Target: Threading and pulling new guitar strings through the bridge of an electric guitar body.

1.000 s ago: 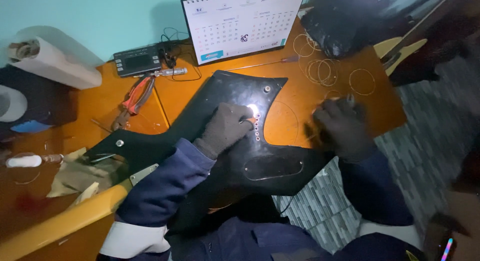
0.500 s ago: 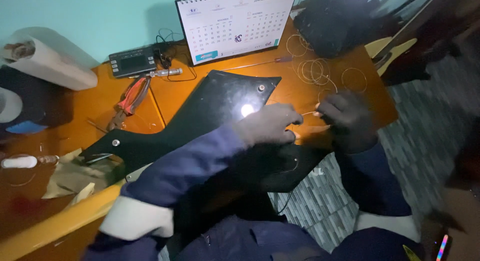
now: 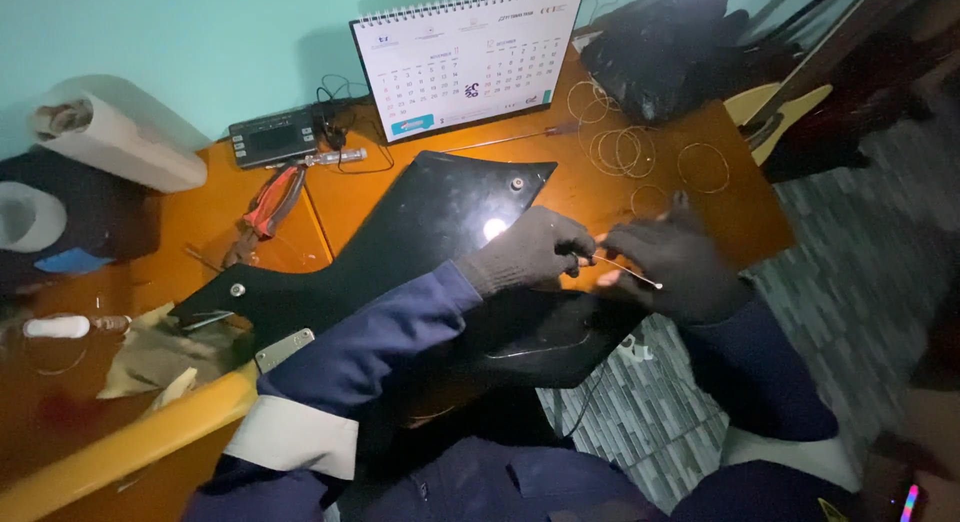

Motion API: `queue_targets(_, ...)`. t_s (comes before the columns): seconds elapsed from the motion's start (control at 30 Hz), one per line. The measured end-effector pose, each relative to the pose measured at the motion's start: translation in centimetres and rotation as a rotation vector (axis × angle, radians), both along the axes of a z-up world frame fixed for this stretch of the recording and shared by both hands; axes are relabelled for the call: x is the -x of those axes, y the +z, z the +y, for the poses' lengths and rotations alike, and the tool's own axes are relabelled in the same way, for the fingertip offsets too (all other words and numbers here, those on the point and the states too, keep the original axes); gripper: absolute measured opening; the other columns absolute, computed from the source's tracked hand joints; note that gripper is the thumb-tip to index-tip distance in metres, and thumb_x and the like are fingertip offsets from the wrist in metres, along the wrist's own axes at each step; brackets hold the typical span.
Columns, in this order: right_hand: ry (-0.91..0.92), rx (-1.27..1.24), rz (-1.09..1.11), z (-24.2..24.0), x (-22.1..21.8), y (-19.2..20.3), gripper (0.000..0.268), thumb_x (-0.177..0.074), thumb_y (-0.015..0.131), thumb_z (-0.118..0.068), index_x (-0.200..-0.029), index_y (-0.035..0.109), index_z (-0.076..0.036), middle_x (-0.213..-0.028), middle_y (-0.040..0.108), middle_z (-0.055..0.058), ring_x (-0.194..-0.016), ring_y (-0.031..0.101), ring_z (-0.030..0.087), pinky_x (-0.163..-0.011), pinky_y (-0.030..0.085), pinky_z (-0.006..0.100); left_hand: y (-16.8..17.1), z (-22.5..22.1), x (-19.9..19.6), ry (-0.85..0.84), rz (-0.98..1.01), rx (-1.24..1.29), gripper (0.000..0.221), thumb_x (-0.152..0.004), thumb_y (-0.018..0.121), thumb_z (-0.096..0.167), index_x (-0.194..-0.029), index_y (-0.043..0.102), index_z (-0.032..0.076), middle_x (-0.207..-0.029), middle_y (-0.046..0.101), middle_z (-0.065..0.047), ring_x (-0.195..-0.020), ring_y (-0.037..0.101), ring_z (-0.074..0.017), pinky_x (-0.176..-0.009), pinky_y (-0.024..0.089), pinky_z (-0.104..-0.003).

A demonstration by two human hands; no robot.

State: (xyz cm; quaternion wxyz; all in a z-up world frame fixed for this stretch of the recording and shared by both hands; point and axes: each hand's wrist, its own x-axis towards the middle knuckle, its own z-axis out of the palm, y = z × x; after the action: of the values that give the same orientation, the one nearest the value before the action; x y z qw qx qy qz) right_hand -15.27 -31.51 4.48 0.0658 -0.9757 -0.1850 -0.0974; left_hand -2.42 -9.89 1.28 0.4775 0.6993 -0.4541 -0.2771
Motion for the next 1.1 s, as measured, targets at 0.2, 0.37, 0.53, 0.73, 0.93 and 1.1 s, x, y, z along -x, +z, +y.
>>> queue_targets(0.2, -0.035, -0.353, 0.245, 0.9, -1.5, 2.6, 0.026, -0.082, 0.076, -0.042, -0.102, 0.074, -0.025, -0.096, 0.073, -0.005, -0.090, 0.070, 0.019, -0.078, 0.050, 0.027, 2.2, 2.4, -1.3, 0.091, 0.185, 0.235, 0.023, -0.084, 0.071, 0.000, -0.104, 0.078, 0.010, -0.085, 0.076, -0.015, -0.073, 0.078, -0.0243, -0.060, 0.064, -0.029)
queue_targets(0.37, -0.136, -0.030, 0.479, 4.4, -1.1, 2.8, 0.041, -0.089, 0.067, -0.045, -0.127, 0.062, -0.033, -0.095, 0.075, -0.001, -0.099, 0.073, 0.025, -0.080, 0.058, 0.041, 7.8, 7.3, -1.6, 0.297, 0.109, 0.391, 0.011, -0.095, 0.069, 0.008, -0.090, 0.076, 0.015, -0.078, 0.075, -0.005, -0.078, 0.073, -0.0156, -0.073, 0.059, -0.025)
queue_targets(0.53, -0.093, 0.118, 0.633, 7.1, -4.2, -3.5, 0.089, -0.073, 0.086, -0.023, -0.153, 0.048, -0.027, -0.128, 0.070, 0.012, -0.122, 0.067, 0.037, -0.096, 0.058, 0.049, 8.7, 9.4, -1.7, 0.408, 0.371, 0.365, 0.015, -0.100, 0.065, 0.009, -0.109, 0.077, 0.010, -0.082, 0.078, -0.011, -0.083, 0.071, -0.0077, -0.076, 0.058, -0.018)
queue_targets(0.73, -0.303, 0.145, 0.491, 10.7, -6.8, -8.8, 0.039, -0.073, 0.080, -0.061, -0.100, 0.073, -0.035, -0.092, 0.076, -0.002, -0.091, 0.076, 0.028, -0.070, 0.061, 0.040, 8.6, 9.7, -2.2, 0.521, 0.280, 0.342, 0.014, -0.098, 0.069, 0.013, -0.107, 0.079, 0.012, -0.078, 0.078, -0.010, -0.077, 0.069, -0.0079, -0.071, 0.055, -0.021)
queue_targets(0.93, -0.321, 0.119, 0.322, 9.6, -7.3, -9.3, 0.038, -0.069, 0.077, -0.058, -0.086, 0.072, -0.025, -0.079, 0.071, 0.002, -0.084, 0.074, 0.031, -0.068, 0.060, 0.047, 8.3, 10.2, -2.9, 0.528, 0.304, 0.348, 0.013, -0.098, 0.070, 0.017, -0.107, 0.079, 0.013, -0.077, 0.077, -0.010, -0.079, 0.069, -0.0084, -0.072, 0.056, -0.022)
queue_targets(1.1, -0.257, 0.241, 0.122, 10.2, -7.0, -7.9, 0.022, -0.075, 0.075, -0.043, -0.080, 0.068, -0.023, -0.072, 0.070, 0.000, -0.073, 0.073, 0.028, -0.051, 0.055, 0.040, 7.6, 10.2, -2.5, 0.507, 0.346, 0.338, 0.016, -0.099, 0.070, 0.020, -0.111, 0.078, 0.012, -0.080, 0.077, -0.013, -0.083, 0.073, -0.0157, -0.074, 0.058, -0.025)
